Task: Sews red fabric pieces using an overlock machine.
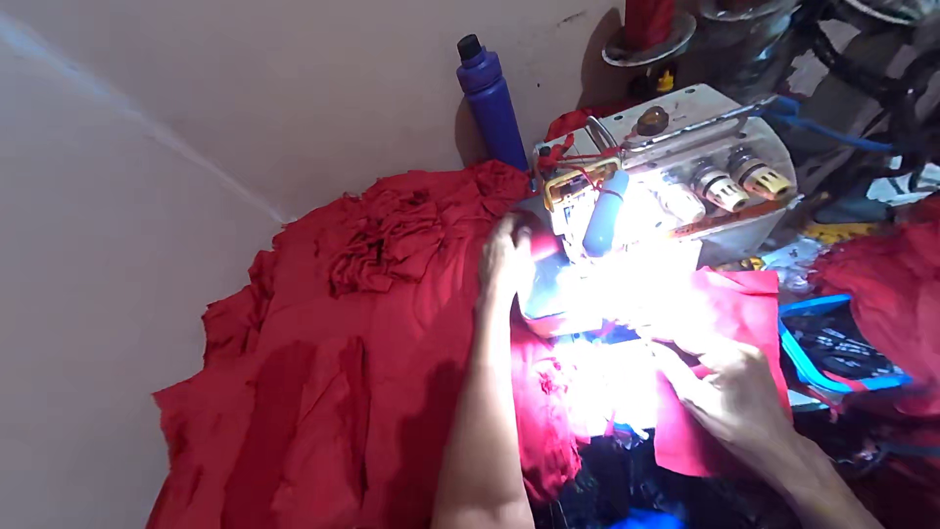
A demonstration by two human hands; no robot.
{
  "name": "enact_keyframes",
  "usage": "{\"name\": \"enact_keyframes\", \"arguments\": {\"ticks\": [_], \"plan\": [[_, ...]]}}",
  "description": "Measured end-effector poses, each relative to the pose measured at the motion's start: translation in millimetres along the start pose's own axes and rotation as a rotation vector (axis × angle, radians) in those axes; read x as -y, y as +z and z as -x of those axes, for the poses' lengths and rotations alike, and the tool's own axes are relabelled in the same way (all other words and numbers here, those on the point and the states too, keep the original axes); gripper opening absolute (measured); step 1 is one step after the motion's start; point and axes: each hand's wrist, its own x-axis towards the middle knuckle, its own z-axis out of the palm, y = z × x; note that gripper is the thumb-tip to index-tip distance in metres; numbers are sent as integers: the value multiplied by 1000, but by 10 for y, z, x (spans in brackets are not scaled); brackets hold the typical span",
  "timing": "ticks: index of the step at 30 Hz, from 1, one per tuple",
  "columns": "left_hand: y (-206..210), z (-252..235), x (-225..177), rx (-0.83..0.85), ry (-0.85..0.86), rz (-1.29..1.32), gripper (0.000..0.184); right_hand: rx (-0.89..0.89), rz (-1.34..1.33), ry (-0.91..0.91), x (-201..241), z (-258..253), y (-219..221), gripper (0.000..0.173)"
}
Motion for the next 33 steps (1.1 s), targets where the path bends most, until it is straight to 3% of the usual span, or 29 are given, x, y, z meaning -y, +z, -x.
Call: {"name": "enact_keyframes", "arguments": {"ticks": [3, 7, 11, 16, 19, 22, 25, 27, 29, 31, 33], "plan": [[-64, 282, 115, -176, 121, 42, 35, 6, 23, -80, -23, 387, -278, 26], [30, 1257, 34, -465, 276, 11, 26, 39, 143, -216, -129, 1023, -311, 24], [244, 2054, 39, -533, 263, 142, 16, -14, 178, -412, -379, 1237, -112, 22], [455, 2690, -91, -399, 247, 356, 16, -54, 76, -368, -334, 1179, -185, 19], [545, 2846, -164, -304, 239, 416, 16, 44, -94, -168, -309, 1105, -289, 21], [607, 2877, -197, -162, 247, 530, 15, 173, -318, 26, -292, 1002, -384, 11], [539, 2811, -270, 138, 265, 786, 16, 217, -576, 160, -274, 846, -564, 10], [439, 2678, -379, 439, 252, 945, 30, 125, -579, 224, -223, 738, -694, 11], [401, 2449, -550, 666, 168, 1025, 62, 33, -544, 202, -147, 632, -834, 11], [439, 2155, -746, 704, -28, 1085, 60, 1, -500, 75, -85, 557, -941, 15], [535, 1807, -897, 624, -243, 1038, 52, 19, -420, -57, -42, 536, -991, 22]]}}
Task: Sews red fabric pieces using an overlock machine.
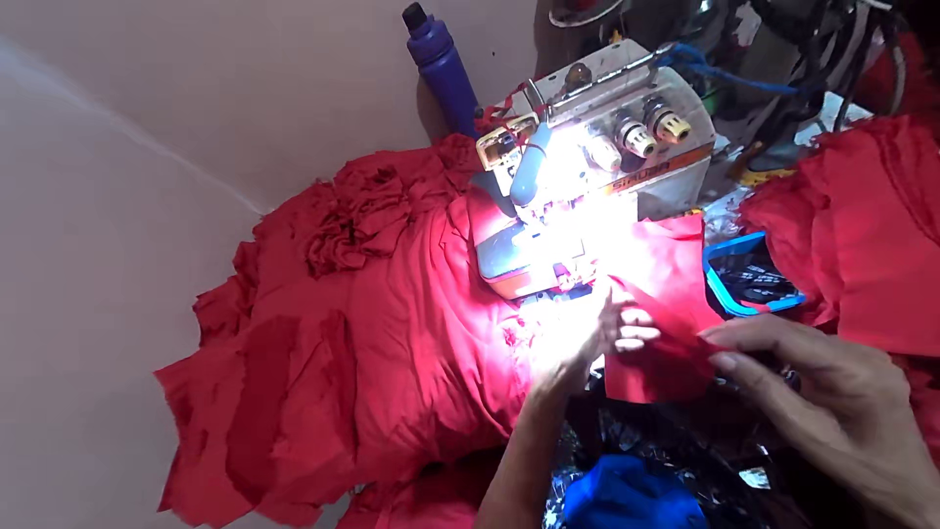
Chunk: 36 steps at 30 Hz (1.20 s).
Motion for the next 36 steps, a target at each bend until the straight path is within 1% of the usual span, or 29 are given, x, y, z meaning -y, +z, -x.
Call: {"name": "enact_keyframes", "arguments": {"ticks": [2, 4, 5, 7, 8, 10, 12, 13, 15, 16, 18, 21, 24, 26, 28, 30, 31, 33, 34, 36], "plan": [[-19, -284, -101, -140, -55, -183, 44, 66, 67, -77, 21, 36, -10, 27], [-34, -388, -125, -285, 2, -395, 42, 101, 84, -124, -1, 100, -19, 26], [-40, -406, -133, -324, 27, -481, 44, 106, 77, -137, -15, 133, -36, 26], [-13, -459, -137, -380, 64, -627, 54, 113, 30, -145, -16, 177, -100, 27], [9, -484, -140, -386, 97, -707, 54, 117, 17, -143, -9, 186, -133, 27], [40, -501, -103, -404, 219, -819, 43, 106, 16, -136, -28, 185, -148, 27], [63, -463, -14, -434, 374, -753, 31, 100, 33, -118, -90, 172, -116, 27], [82, -431, 9, -435, 423, -682, 29, 96, 36, -110, -117, 162, -99, 27], [117, -379, 11, -420, 460, -562, 36, 62, 32, -96, -142, 135, -71, 27], [132, -380, -1, -421, 490, -535, 36, 38, 25, -93, -139, 111, -66, 27], [175, -414, -72, -428, 549, -533, 28, -11, 12, -96, -101, 28, -64, 26], [279, -330, -272, -352, 555, -485, 23, -114, 56, -118, 27, -166, -16, 25], [328, -167, -368, -247, 524, -226, 14, -189, 61, -145, 102, -407, 77, 19], [293, -27, -360, -237, 541, -102, 13, -217, 5, -152, 103, -526, 161, 14], [203, 144, -306, -254, 592, -87, 15, -201, -59, -73, 151, -582, 279, 10], [100, 305, -250, -266, 619, -132, 18, -157, -126, 49, 218, -579, 410, 9], [67, 372, -229, -301, 612, -170, 17, -133, -148, 74, 219, -560, 477, 7], [14, 494, -196, -360, 581, -206, 16, -107, -189, 67, 158, -520, 613, 6], [-26, 542, -166, -365, 593, -224, 17, -104, -209, 72, 140, -503, 681, 6], [-133, 630, -101, -321, 647, -267, 21, -108, -219, 108, 129, -472, 810, 7]]}}
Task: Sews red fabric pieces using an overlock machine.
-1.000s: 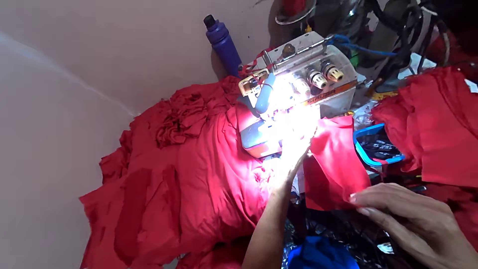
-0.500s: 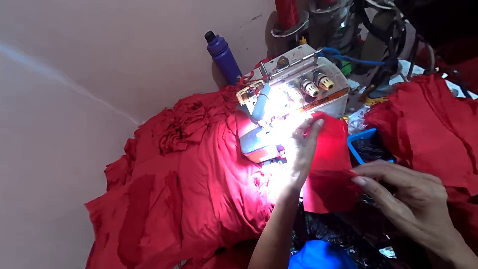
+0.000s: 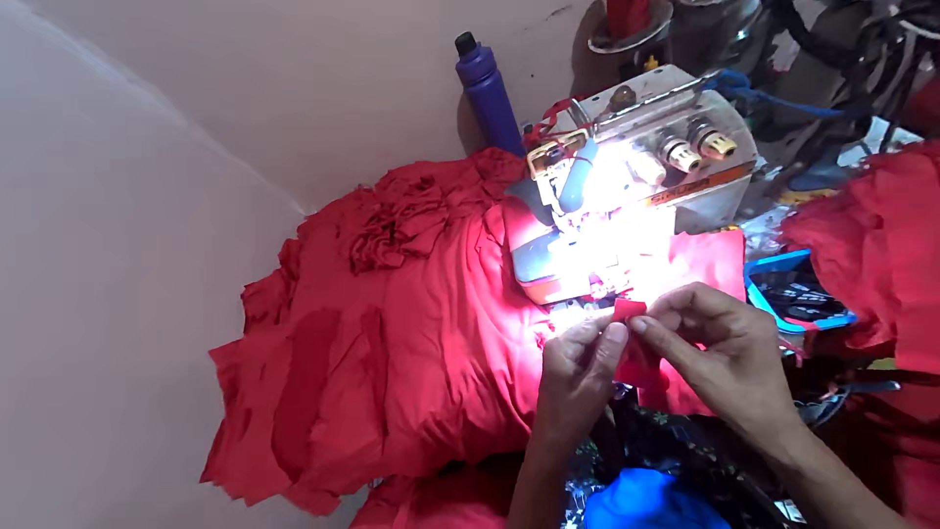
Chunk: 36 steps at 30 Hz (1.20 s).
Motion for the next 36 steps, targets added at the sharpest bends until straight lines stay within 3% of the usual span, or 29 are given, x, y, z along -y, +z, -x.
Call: {"name": "enact_keyframes", "arguments": {"ticks": [3, 5, 9, 13, 17, 21, 25, 29, 36], "plan": [[-173, 87, 44, 38, 72, -48, 25, 24, -10, 81, 8, 51, 134, 15], [-275, 110, 48, 13, 66, -99, 17, 99, -21, 116, 27, 82, 194, 19], [-641, 82, -93, 185, 62, -189, 16, 438, -145, 198, 19, 69, 189, 27], [-908, -3, -241, 275, 186, -212, 18, 555, -186, 195, 38, 120, 234, 19], [-1007, -153, -318, 254, 221, -269, 16, 492, -170, 170, 12, 164, 269, 12], [-878, -464, -394, 158, 119, -388, 8, 370, -41, 145, -104, 77, 304, 16], [-803, -874, 106, 99, 113, -414, 12, 170, 143, 279, -367, -100, 428, 19], [-552, -1077, 515, -36, -35, -591, 20, 178, 251, 375, -662, -226, 501, 27], [-226, -852, 688, -238, 314, -1003, 12, 140, 289, 339, -492, -51, 413, 35]]}}
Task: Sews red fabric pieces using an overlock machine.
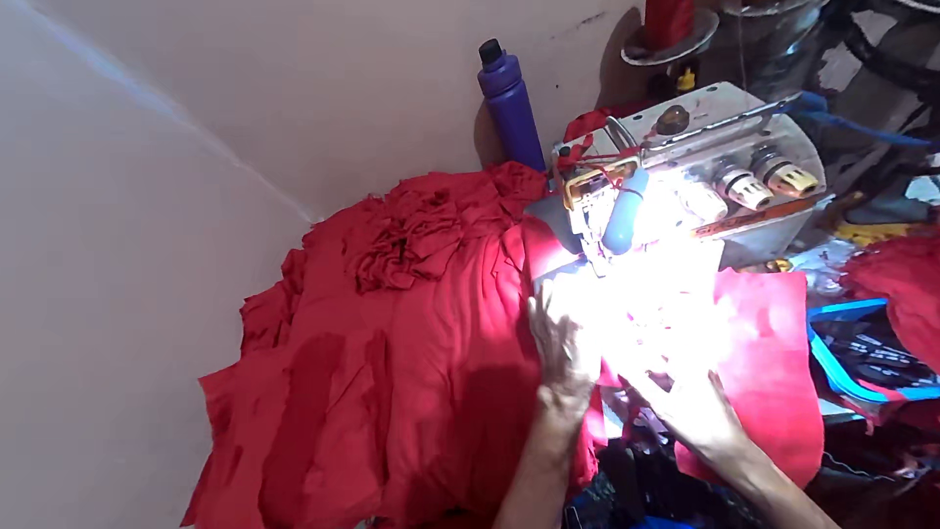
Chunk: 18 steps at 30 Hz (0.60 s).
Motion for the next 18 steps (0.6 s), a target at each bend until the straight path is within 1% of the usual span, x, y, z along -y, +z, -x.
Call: {"name": "enact_keyframes", "arguments": {"ticks": [3, 5, 8, 10, 12, 15, 18], "plan": [[43, 226, -146, -46, 15, -103, 12, -44, -63, -27, -57, 131, -21, 29], [59, 276, -202, -38, 6, -127, 16, -78, -95, -37, -69, 156, -16, 26], [84, 234, -202, -15, -34, -61, 18, -111, -105, -46, -75, 54, -14, 28], [90, 171, -209, 9, -97, -30, 21, -130, -117, -72, -64, -60, -11, 29], [98, 119, -225, 35, -164, -52, 24, -147, -131, -88, -58, -156, 2, 27], [83, 53, -191, 107, -197, -42, 31, -148, -133, -87, -49, -261, 23, 23], [14, -105, -103, 257, -230, -7, 38, -188, -24, -152, -39, -382, 30, 21]]}}
